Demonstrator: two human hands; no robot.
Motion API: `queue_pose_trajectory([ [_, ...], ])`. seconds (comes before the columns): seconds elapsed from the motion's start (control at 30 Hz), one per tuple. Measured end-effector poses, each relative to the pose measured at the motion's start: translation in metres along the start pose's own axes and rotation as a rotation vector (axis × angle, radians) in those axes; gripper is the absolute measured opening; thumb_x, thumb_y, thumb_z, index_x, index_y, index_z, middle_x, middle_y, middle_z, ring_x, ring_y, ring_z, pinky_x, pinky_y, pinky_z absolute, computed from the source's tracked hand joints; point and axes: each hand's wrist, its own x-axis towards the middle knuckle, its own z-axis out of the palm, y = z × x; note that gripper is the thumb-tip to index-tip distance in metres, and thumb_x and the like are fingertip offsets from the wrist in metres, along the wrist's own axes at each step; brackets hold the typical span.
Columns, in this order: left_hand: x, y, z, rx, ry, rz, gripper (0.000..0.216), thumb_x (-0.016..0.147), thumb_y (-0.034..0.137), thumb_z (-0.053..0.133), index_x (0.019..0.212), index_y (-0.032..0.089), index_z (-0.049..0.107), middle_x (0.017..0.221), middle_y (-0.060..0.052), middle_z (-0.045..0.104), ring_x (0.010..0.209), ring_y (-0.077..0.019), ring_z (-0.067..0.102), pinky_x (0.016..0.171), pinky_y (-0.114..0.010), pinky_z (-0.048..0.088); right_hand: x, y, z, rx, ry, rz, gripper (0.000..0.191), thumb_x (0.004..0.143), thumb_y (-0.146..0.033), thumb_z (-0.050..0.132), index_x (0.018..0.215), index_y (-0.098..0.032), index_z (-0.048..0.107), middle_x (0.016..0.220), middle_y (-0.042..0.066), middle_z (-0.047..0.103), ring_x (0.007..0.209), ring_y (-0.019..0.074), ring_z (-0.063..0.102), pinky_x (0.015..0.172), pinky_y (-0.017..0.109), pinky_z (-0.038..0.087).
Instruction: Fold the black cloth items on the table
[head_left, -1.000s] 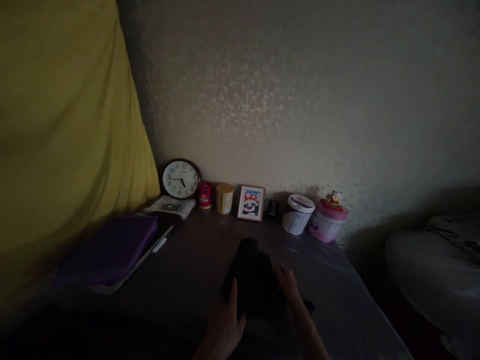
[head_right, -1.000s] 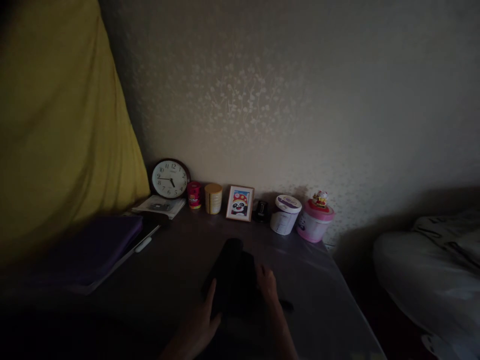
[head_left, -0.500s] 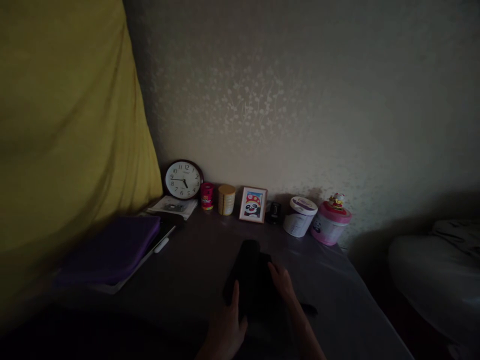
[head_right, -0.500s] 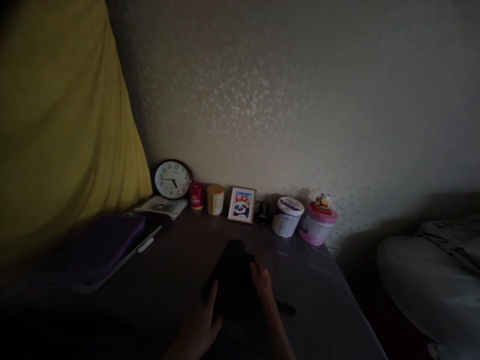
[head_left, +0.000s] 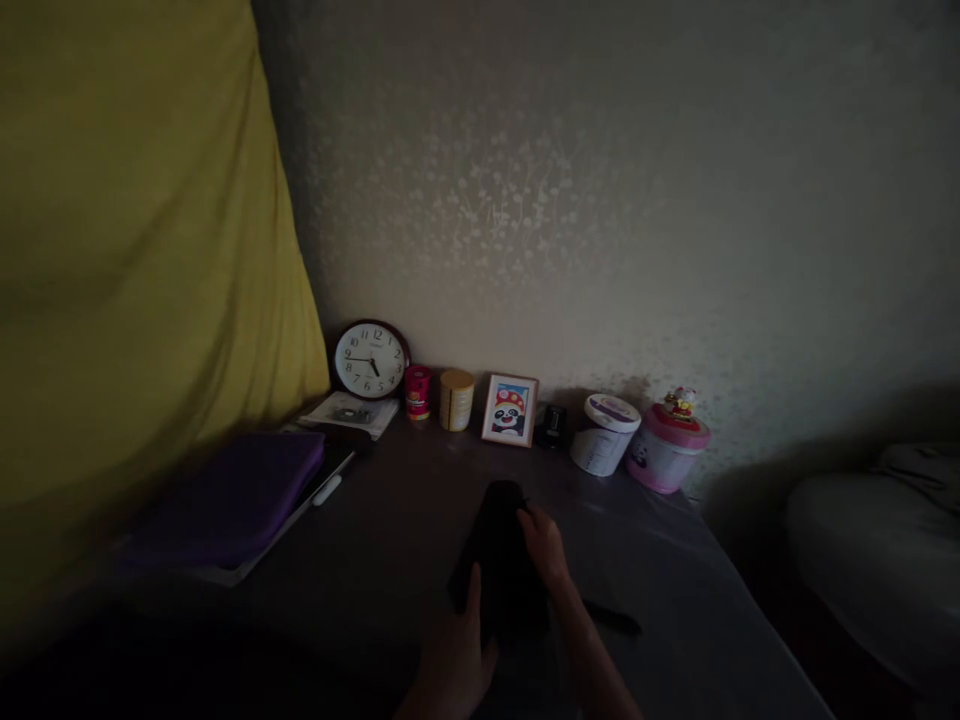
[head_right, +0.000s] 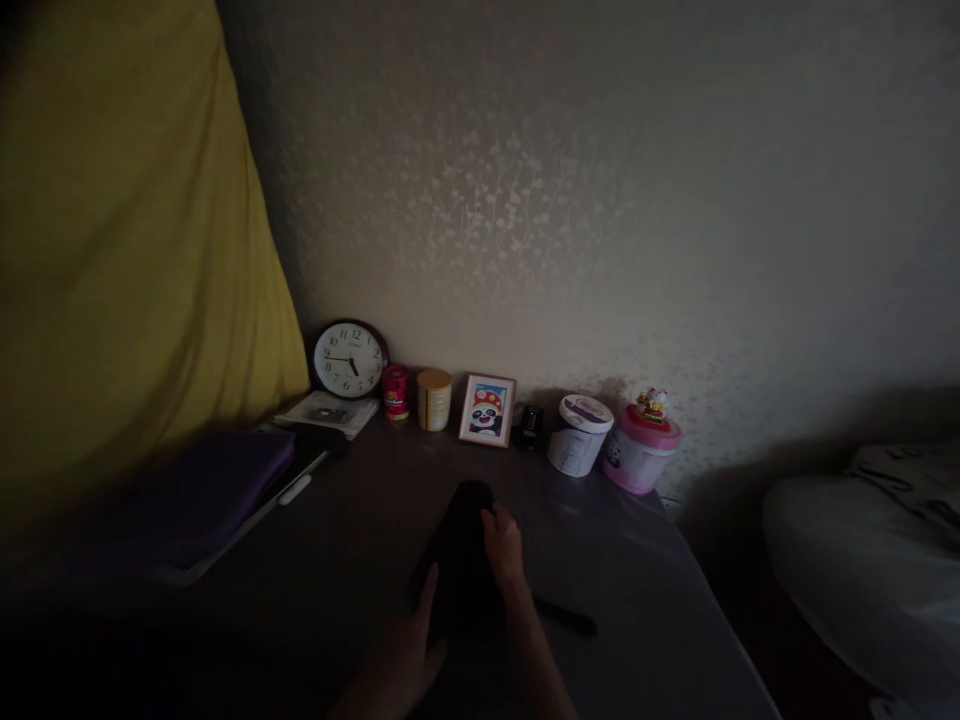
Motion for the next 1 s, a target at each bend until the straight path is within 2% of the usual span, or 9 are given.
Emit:
queue_pose_trajectory([
  [0.23,0.002,0.001,-0.002,-0.008,-0.007,-0.006,0.075,0.079,0.022,0.041,0.138,0.011,-0.004,0.104,-0.012,0.063,0.092,-0.0194,0.059,0.079,-0.029,0.04,0.002,-0.012,0.019,-0.071,-0.034,-0.045,0.029,0.082,-0.028,0.041,0.096,-0.016,0.063,0.087,0.012,0.069,0.084,0.0236,0.064,0.069,0.029,0.047],
  [0.5,0.003,-0.002,0.002,-0.007,0.005,0.004,0.076,0.078,0.022,0.042,0.138,0.011,-0.003,0.099,-0.012,0.065,0.086,-0.0203,0.061,0.074,-0.029,0.042,0.008,-0.009,0.014,0.011,-0.11,-0.132,0.034,0.083,-0.02,0.034,0.101,-0.018,0.063,0.101,0.007,0.066,0.094,0.017,0.061,0.081,0.027,0.046],
  [0.67,0.003,-0.004,0.003,-0.046,0.01,0.01,0.076,0.078,0.023,0.042,0.139,0.015,-0.003,0.101,-0.01,0.064,0.088,-0.0184,0.061,0.074,-0.027,0.041,0.0,-0.002,0.015,0.042,-0.007,-0.25,0.034,0.079,-0.02,0.039,0.106,-0.016,0.061,0.1,0.01,0.063,0.092,0.0184,0.058,0.084,0.033,0.046],
  [0.77,0.003,-0.004,0.002,-0.023,0.011,0.0,0.075,0.078,0.023,0.042,0.139,0.015,0.0,0.099,-0.01,0.065,0.088,-0.0194,0.061,0.075,-0.028,0.041,-0.001,0.005,0.024,0.076,0.076,-0.289,0.035,0.083,-0.027,0.038,0.11,-0.017,0.058,0.111,0.011,0.06,0.102,0.0202,0.054,0.089,0.039,0.043],
  [1.0,0.003,-0.001,0.0,-0.042,-0.011,-0.015,0.078,0.077,0.022,0.044,0.138,0.014,-0.003,0.104,-0.01,0.064,0.091,-0.0195,0.06,0.078,-0.029,0.041,0.005,0.011,0.05,0.146,0.123,-0.185,0.051,0.085,-0.045,0.031,0.119,-0.013,0.052,0.126,0.015,0.051,0.119,0.0231,0.044,0.097,0.045,0.036],
])
